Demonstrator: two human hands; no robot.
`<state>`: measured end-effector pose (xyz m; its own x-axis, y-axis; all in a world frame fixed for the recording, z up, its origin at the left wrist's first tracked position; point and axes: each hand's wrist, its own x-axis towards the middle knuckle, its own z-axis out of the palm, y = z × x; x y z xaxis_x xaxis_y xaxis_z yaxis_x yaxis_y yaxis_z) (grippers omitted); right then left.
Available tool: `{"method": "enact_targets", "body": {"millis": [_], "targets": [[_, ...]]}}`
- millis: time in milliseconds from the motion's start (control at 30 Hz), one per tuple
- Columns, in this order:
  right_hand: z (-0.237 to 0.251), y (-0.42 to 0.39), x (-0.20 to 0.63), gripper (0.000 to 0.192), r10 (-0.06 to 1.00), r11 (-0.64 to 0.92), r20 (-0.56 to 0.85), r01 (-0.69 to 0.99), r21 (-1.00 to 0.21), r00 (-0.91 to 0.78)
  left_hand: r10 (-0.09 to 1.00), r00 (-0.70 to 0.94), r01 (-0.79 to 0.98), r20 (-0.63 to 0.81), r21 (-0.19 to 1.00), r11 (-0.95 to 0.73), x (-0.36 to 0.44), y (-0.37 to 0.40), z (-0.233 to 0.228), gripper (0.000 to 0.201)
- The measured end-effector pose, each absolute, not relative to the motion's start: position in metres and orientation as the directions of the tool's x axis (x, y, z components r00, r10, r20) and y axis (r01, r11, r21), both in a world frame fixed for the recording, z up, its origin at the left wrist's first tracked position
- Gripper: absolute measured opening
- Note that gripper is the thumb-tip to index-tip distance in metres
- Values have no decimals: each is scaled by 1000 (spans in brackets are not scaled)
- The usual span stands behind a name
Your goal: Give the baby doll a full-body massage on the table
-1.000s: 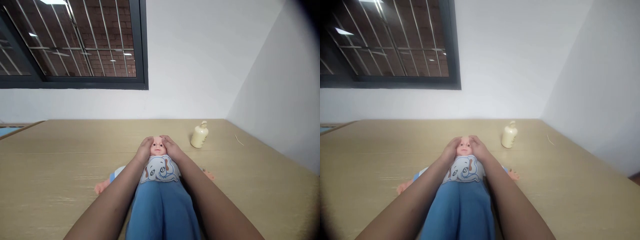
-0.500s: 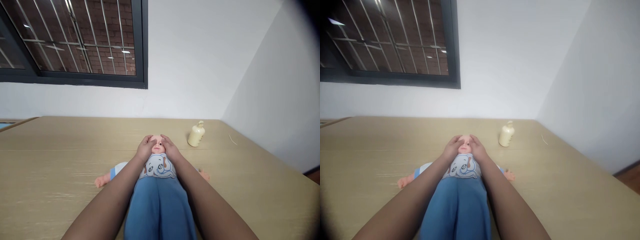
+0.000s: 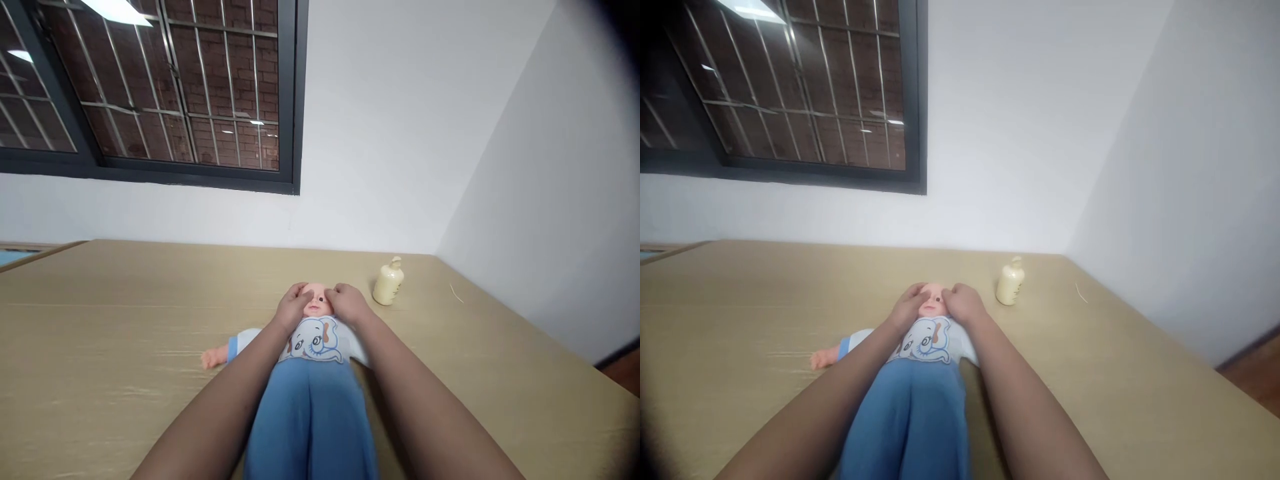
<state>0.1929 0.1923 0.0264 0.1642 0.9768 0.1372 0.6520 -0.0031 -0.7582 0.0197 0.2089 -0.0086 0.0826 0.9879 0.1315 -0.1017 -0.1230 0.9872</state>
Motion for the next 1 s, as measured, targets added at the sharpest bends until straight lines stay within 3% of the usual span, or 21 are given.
{"method": "enact_targets", "body": {"millis": [133,433,567,767,1000], "targets": [[31,199,179,49,973,9,157,649,-761,170,990,75,-81,123,990,-117,19,208,-10,39],[5,182,171,49,981,76,155,507,-858,115,993,-13,22,115,993,-115,17,202,-7,34],[-3,187,173,56,986,107,141,312,-944,86,995,-29,-16,90,996,-91,17,202,-11,39],[-18,196,174,52,992,126,126,-20,-992,8,997,-15,-104,71,992,-72,17,203,-12,42],[-22,194,181,52,999,15,8,-182,-983,40,998,44,-289,36,957,-22,16,204,-15,44]]}}
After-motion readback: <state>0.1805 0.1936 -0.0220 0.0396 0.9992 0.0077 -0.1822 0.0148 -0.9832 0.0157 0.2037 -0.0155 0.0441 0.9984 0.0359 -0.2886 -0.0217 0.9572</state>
